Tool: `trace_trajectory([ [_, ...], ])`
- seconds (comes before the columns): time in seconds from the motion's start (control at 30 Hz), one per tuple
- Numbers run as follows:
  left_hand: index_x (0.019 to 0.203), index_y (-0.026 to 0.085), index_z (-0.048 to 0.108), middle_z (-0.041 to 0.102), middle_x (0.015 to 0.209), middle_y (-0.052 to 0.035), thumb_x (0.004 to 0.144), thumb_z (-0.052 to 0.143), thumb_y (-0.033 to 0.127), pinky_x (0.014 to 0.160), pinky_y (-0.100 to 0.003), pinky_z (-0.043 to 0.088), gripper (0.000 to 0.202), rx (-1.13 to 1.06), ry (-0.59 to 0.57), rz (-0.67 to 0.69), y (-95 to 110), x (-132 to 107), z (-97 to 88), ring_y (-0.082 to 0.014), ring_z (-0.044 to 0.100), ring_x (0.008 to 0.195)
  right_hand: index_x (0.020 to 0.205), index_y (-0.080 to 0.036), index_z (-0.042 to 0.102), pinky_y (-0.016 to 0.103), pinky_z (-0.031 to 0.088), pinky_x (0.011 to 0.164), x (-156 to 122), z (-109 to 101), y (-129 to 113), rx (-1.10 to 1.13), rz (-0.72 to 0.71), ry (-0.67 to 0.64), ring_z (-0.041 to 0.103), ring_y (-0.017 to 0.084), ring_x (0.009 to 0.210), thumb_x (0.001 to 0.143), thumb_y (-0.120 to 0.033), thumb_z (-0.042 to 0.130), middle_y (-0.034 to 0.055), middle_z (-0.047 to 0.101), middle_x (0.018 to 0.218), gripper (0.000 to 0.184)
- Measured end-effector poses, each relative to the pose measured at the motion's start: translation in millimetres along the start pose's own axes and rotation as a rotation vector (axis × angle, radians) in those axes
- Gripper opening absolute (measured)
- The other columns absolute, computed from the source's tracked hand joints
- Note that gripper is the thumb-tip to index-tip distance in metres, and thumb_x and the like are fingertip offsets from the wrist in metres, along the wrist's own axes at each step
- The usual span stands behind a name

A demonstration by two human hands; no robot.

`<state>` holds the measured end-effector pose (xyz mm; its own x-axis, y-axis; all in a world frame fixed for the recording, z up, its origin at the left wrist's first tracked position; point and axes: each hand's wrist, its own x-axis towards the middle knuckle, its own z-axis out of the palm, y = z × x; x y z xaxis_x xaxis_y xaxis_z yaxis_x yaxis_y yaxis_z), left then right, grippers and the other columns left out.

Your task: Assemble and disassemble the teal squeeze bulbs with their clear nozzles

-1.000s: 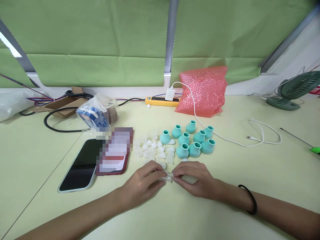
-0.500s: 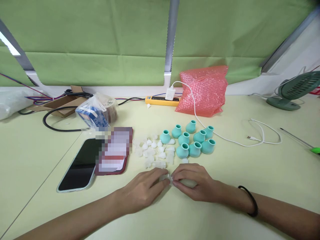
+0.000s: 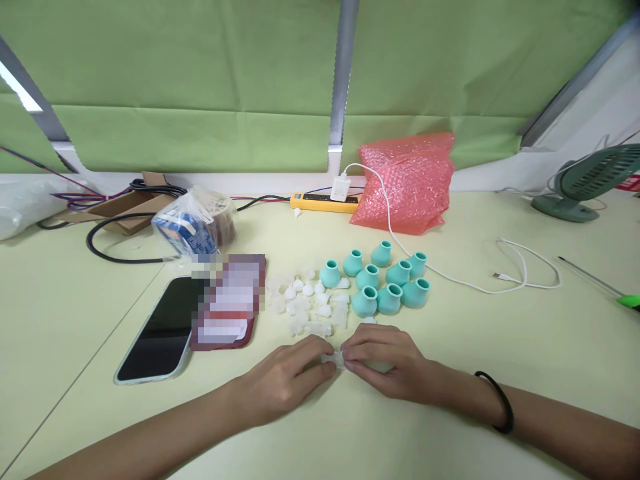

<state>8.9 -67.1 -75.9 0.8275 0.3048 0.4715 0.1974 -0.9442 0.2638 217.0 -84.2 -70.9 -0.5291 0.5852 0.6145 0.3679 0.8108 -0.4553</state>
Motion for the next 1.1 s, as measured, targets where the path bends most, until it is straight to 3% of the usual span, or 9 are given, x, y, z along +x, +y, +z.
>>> trace_trajectory([
  [0.13, 0.090, 0.011, 0.048, 0.051, 0.089, -0.0096, 0.082, 0.043, 0.007, 0.058, -0.024, 0.044, 0.010, 0.014, -0.010, 0.002, 1.3, 2.7, -2.0, -0.0168, 0.048, 0.081, 0.081, -0.017, 0.059, 0.020, 0.045, 0.059, 0.0, 0.1, 0.2, -0.013, -0.017, -0.011, 0.056, 0.010, 0.067, 0.075, -0.011, 0.055, 0.0028, 0.063, 0.074, 0.009],
  [0.47, 0.089, 0.007, 0.050, 0.055, 0.086, -0.0119, 0.078, 0.049, 0.003, 0.059, -0.028, 0.048, 0.012, -0.018, 0.094, 0.048, 1.0, 6.8, -0.5, -0.0181, 0.050, 0.079, 0.084, -0.018, 0.058, 0.021, 0.045, 0.060, 1.0, -0.1, -1.0, 0.007, -0.016, -0.027, 0.056, 0.010, 0.068, 0.075, -0.011, 0.054, 0.0034, 0.062, 0.077, 0.012],
  [1.1, 0.086, 0.007, 0.051, 0.056, 0.082, -0.0117, 0.077, 0.050, 0.003, 0.058, -0.028, 0.048, 0.010, -0.016, 0.117, 0.057, 0.9, 8.1, -0.3, -0.0178, 0.051, 0.077, 0.091, -0.018, 0.055, 0.025, 0.045, 0.063, 0.5, -0.5, -2.1, 0.031, 0.009, -0.077, 0.054, 0.013, 0.073, 0.074, -0.010, 0.052, 0.0047, 0.060, 0.082, 0.020],
])
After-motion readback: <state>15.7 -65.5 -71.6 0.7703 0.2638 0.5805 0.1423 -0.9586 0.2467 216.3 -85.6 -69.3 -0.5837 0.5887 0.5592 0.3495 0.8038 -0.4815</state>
